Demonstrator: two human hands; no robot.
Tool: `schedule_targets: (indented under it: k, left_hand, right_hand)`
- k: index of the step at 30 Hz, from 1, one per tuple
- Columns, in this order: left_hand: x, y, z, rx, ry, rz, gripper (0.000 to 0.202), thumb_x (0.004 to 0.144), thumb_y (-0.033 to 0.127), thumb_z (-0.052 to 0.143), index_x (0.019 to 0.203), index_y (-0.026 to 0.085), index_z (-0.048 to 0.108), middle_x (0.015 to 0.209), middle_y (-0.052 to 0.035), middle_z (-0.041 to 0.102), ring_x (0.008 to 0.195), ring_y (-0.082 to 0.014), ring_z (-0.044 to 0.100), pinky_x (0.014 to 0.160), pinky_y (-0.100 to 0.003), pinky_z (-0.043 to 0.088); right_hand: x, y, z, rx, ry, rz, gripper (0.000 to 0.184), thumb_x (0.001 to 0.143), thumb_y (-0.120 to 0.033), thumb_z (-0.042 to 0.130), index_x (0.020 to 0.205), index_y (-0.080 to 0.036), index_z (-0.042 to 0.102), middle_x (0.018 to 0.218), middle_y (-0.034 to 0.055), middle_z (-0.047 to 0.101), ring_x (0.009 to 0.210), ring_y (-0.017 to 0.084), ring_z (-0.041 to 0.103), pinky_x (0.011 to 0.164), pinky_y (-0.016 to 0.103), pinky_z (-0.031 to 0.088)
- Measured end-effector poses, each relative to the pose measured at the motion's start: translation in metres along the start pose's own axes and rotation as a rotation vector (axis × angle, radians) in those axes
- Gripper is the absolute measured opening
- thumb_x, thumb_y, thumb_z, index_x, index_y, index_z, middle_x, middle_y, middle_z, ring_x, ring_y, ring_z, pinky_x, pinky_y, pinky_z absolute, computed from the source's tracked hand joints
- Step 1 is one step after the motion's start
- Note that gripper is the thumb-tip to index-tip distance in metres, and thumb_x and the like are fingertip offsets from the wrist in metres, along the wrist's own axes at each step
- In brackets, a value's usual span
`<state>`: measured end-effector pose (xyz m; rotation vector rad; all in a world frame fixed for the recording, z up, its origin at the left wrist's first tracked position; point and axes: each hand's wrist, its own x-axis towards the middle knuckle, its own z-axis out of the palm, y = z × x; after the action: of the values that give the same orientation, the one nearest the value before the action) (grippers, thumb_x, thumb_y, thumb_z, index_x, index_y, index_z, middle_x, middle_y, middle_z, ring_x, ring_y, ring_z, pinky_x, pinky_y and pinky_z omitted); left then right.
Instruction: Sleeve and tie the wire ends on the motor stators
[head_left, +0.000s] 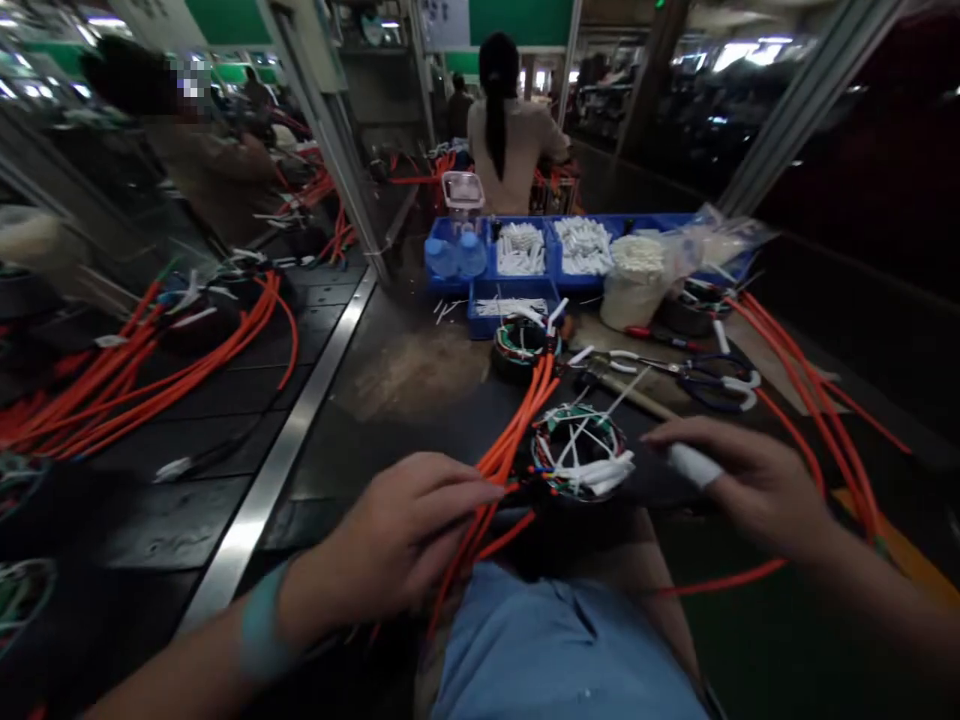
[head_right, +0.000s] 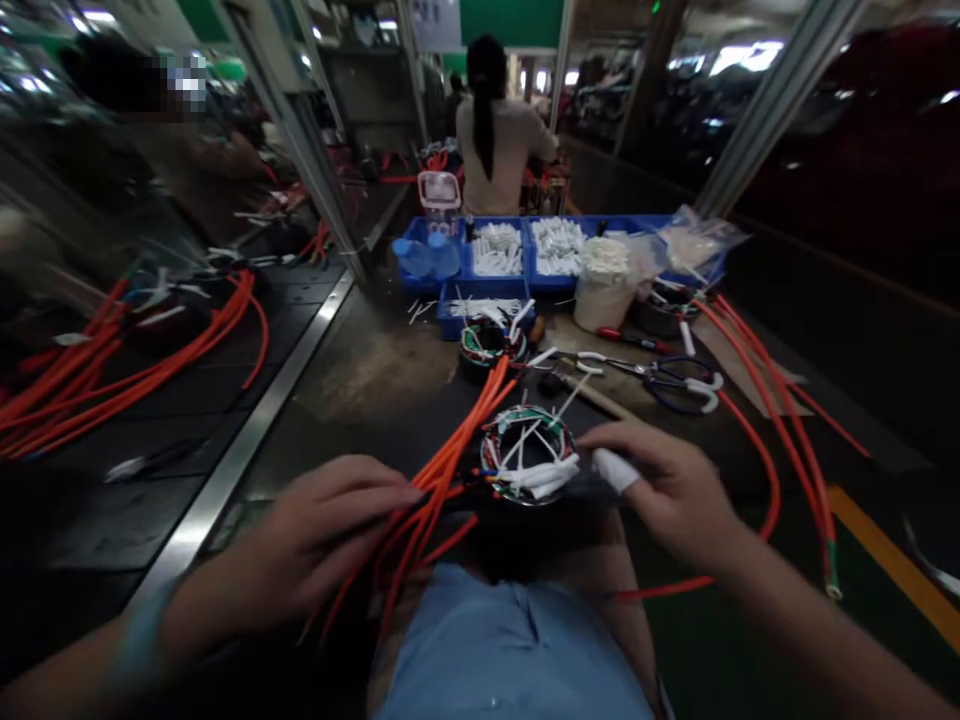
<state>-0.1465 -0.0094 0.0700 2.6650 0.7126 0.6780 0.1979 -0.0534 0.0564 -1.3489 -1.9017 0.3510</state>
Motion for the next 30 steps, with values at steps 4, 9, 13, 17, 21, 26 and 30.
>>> schedule_targets:
  k: [4,9,13,17,21,26,30]
  left_hand:
    - [0.05,0.026,0.062,-0.11,-0.042,0.026,0.034,0.087,0.015,0.047,0.119,0.022,0.056,0.112,-0.0072,0.063,0.105,-0.0177,0.057,0.093,-0.036,0.048]
    - [0.084,0.04,0.121,0.071,-0.019,-0.166,0.042,0.081,0.031,0.06,0.119,0.014,0.053,0.114,-0.0126,0.06,0.112,-0.0281,0.05,0.102,-0.052,0.037]
    - [0.095,0.035,0.127,0.086,-0.028,-0.169,0.023,0.085,0.028,0.053,0.105,0.018,0.059,0.097,-0.0072,0.065,0.094,-0.0225,0.057,0.101,-0.049,0.038]
    - [0.098,0.028,0.118,0.07,-0.073,-0.132,0.03,0.085,0.026,0.054,0.114,0.023,0.056,0.107,-0.005,0.065,0.103,-0.0224,0.057,0.107,-0.051,0.03]
    - [0.099,0.023,0.124,0.069,0.004,-0.17,0.03,0.086,0.024,0.049,0.115,0.024,0.056,0.101,-0.0047,0.066,0.095,-0.0214,0.06,0.106,-0.054,0.03]
    - [0.1,0.023,0.132,0.101,0.084,-0.137,0.036,0.085,0.022,0.049,0.121,0.025,0.053,0.089,-0.0039,0.067,0.08,-0.0202,0.063,0.099,-0.054,0.037]
    - [0.099,0.021,0.129,0.122,0.11,-0.082,0.044,0.084,0.02,0.049,0.128,0.028,0.048,0.089,-0.0034,0.068,0.079,-0.0199,0.064,0.1,-0.05,0.039]
  right_hand:
    - [-0.05,0.04,0.032,0.086,0.001,0.073,0.023,0.085,-0.018,0.05,0.102,-0.025,0.064,0.098,0.0028,0.069,0.09,0.018,0.066,0.077,0.031,0.056]
    - [-0.049,0.049,0.044,0.015,0.109,-0.074,0.038,0.085,-0.019,0.047,0.122,-0.025,0.056,0.122,0.0092,0.058,0.114,0.023,0.055,0.096,0.042,0.047]
    - [-0.029,0.057,0.063,-0.039,-0.032,-0.231,0.054,0.089,-0.029,0.042,0.142,-0.023,0.034,0.145,0.0112,0.036,0.135,0.027,0.03,0.107,0.051,0.033]
    - [-0.012,0.074,0.088,-0.001,-0.05,-0.366,0.06,0.09,-0.041,0.044,0.143,-0.019,0.029,0.144,0.015,0.036,0.138,0.028,0.021,0.108,0.054,0.028]
    - [0.005,0.086,0.08,0.122,-0.153,-0.42,0.055,0.09,-0.044,0.046,0.137,-0.017,0.04,0.141,0.0155,0.04,0.139,0.026,0.021,0.109,0.051,0.027]
    - [0.068,0.116,0.017,0.192,-0.089,-0.218,0.029,0.088,-0.032,0.045,0.105,-0.02,0.066,0.107,0.0069,0.068,0.105,0.019,0.06,0.091,0.036,0.047]
    - [0.152,0.169,-0.047,-0.158,0.573,0.148,0.028,0.077,-0.02,0.045,0.096,-0.014,0.064,0.094,0.0083,0.067,0.086,0.021,0.062,0.08,0.038,0.05]
